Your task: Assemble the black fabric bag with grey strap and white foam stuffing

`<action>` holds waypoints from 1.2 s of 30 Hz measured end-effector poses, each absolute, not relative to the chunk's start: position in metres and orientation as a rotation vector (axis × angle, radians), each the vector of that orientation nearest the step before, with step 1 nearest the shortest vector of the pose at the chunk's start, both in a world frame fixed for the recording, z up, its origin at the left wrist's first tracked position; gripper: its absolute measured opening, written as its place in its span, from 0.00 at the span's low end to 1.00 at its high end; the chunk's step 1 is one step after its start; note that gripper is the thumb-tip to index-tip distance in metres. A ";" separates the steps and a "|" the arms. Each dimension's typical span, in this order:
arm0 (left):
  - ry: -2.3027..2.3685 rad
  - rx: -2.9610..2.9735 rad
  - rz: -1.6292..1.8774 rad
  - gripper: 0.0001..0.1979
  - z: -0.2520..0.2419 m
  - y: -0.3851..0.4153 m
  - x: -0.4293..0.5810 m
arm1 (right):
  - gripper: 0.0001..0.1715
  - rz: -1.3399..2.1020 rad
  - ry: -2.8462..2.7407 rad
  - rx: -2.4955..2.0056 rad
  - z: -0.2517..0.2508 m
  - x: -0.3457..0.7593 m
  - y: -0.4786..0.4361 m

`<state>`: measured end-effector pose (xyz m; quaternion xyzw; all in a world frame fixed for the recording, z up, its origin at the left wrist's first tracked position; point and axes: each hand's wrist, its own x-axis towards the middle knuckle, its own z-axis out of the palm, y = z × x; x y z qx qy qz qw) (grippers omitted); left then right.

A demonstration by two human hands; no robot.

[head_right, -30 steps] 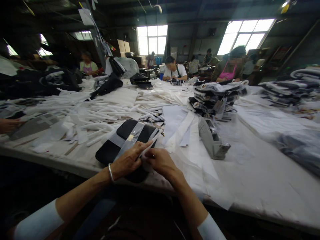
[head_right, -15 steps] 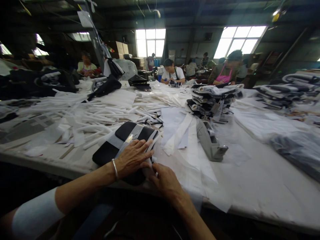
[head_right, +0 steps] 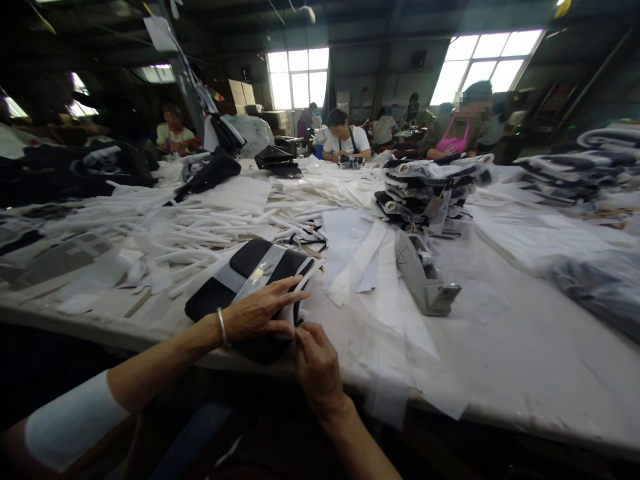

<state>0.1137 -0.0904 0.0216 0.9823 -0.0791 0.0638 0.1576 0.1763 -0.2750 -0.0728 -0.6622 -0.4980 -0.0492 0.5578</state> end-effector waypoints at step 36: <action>0.019 2.774 0.451 0.34 -0.017 -0.110 0.107 | 0.27 0.077 -0.562 -1.505 -0.062 0.195 -0.218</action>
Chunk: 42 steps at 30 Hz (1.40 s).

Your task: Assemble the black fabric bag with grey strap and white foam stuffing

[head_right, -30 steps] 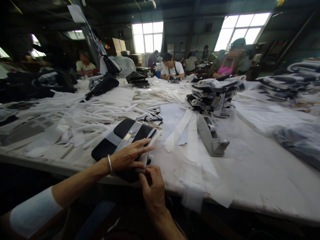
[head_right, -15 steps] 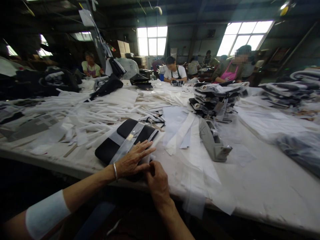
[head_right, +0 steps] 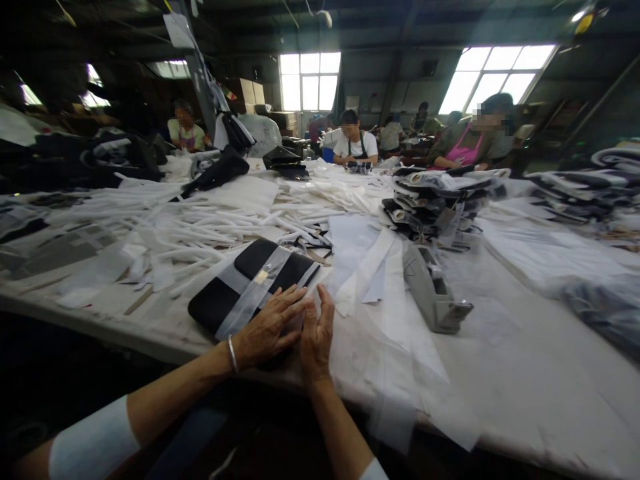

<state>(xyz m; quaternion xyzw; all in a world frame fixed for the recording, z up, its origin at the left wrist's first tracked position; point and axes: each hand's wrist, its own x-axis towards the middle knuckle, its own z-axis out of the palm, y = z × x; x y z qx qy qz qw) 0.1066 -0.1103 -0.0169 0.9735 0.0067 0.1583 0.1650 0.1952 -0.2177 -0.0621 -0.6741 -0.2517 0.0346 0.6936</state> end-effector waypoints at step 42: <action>0.449 2.847 0.298 0.32 -0.015 -0.114 0.094 | 0.37 0.122 -0.301 -1.433 -0.063 0.199 -0.195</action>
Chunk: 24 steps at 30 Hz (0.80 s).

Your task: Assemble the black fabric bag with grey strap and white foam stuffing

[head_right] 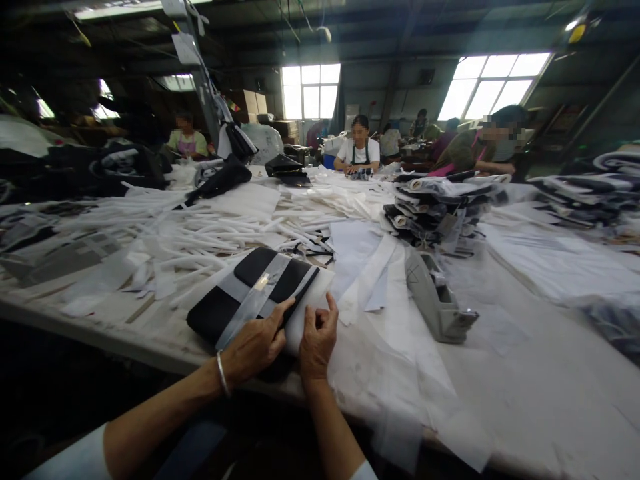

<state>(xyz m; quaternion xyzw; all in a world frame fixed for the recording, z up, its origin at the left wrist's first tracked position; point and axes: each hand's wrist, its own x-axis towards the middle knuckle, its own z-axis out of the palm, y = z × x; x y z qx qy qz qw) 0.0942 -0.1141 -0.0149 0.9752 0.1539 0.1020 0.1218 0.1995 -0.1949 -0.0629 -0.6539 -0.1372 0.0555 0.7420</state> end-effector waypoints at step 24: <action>0.473 2.889 0.396 0.33 -0.024 -0.119 0.098 | 0.26 0.121 -0.375 -1.580 -0.069 0.207 -0.196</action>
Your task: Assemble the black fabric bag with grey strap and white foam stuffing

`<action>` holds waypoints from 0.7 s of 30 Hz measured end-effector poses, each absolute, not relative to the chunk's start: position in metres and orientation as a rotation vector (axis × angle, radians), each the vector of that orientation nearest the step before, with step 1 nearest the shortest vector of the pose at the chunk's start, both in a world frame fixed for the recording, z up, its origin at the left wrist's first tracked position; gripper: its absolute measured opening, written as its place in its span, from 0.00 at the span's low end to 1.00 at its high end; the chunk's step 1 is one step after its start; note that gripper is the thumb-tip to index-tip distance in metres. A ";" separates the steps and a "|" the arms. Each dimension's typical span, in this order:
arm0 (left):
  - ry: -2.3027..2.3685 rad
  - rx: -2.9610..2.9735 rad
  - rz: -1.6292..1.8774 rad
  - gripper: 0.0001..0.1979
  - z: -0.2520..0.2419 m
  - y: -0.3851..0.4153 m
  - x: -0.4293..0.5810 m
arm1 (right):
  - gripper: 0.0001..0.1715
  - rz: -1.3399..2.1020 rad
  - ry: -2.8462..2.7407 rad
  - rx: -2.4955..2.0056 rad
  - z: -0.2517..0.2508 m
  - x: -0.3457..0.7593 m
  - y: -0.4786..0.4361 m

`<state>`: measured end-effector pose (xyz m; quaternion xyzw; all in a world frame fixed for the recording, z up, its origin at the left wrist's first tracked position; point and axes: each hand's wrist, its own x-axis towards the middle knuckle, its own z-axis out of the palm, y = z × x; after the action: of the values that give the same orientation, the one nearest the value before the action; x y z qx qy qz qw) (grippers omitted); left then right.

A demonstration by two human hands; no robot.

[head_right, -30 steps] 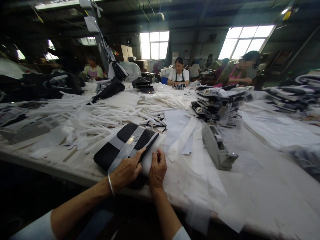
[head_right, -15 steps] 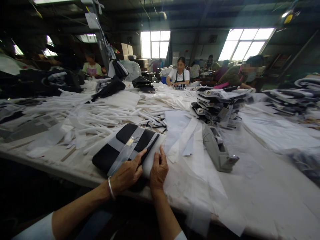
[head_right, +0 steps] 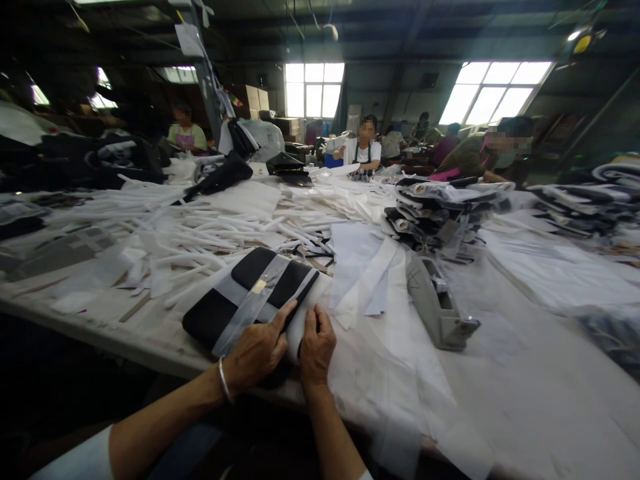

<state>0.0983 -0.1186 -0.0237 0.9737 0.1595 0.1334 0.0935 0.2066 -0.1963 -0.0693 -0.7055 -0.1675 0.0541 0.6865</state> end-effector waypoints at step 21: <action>0.275 2.455 0.517 0.27 -0.037 -0.114 0.091 | 0.31 0.439 -0.519 -1.611 -0.040 0.249 -0.194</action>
<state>0.0912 -0.1145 -0.0371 0.9266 0.1036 0.1953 0.3042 0.2495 -0.1938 -0.0400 -0.7068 -0.2279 0.1927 0.6414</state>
